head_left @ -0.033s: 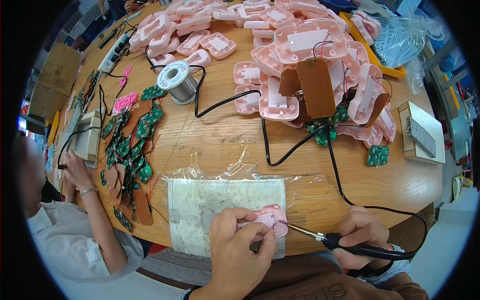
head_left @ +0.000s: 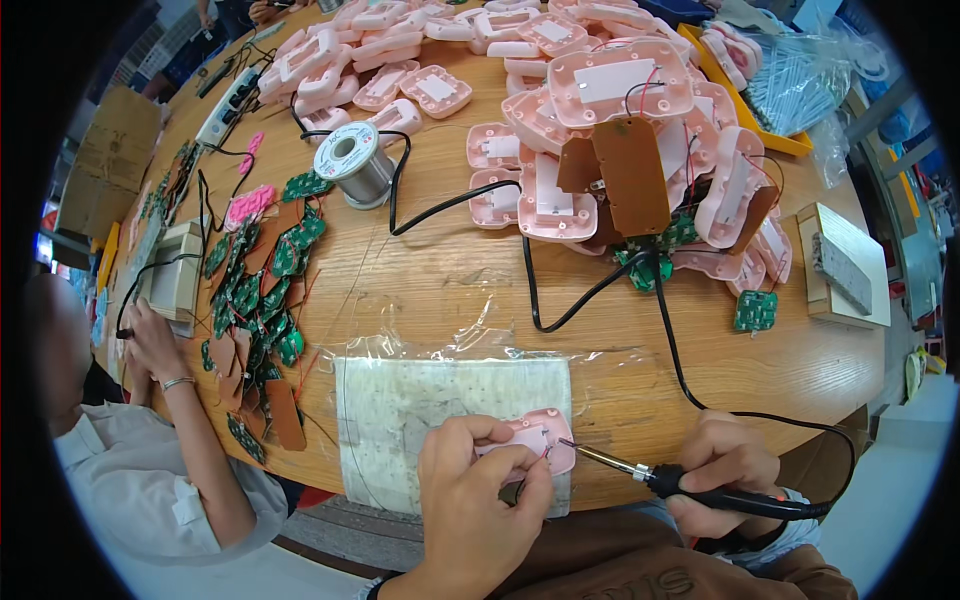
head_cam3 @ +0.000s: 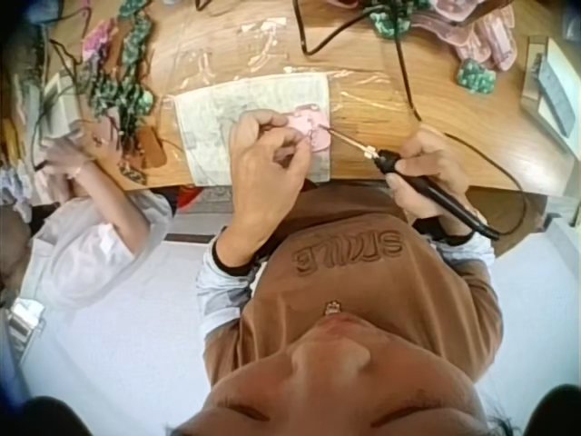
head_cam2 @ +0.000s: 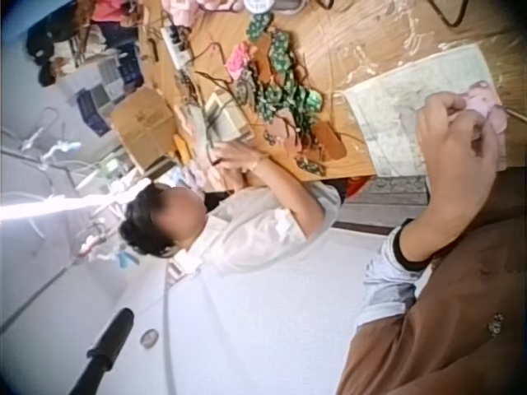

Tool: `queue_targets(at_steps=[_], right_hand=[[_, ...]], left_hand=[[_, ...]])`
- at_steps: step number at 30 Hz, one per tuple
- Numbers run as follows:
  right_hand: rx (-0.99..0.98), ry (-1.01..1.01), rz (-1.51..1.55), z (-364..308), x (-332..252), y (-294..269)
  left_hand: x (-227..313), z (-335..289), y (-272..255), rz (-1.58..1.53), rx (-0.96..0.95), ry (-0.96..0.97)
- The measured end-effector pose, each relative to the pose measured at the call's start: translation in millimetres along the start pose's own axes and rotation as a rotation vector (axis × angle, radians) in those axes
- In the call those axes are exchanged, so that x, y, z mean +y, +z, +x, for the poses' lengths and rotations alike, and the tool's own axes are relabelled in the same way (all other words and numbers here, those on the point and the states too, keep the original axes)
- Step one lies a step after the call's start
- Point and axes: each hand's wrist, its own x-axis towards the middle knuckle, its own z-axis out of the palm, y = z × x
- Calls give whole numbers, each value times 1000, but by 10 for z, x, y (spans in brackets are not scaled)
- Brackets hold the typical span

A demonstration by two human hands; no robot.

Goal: The person uses a soldering iron to attach wires to small pink plastic housings containing circuit boards. They repeatedly pick up a housing, apply solder to the wire contacts, and place the finished unit aside. Other workers at the table perform similar assembly tasks.

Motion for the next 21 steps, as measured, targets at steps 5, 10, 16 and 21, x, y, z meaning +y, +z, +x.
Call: queue_targets(at_steps=[5,10,16,21], right_hand=[[29,-17,2,-3,6,-29],[47,-33,-9,-12,29,-39],[78,-23,4,-36,30,-46],[97,-40,-2,-27,26,-36]], left_hand=[[-1,1,0,-1,4,7],[-7,-8,2,-13,4,0],[-11,-23,13,-23,-78,-90],[-24,-15,25,-19,-73,-78]])
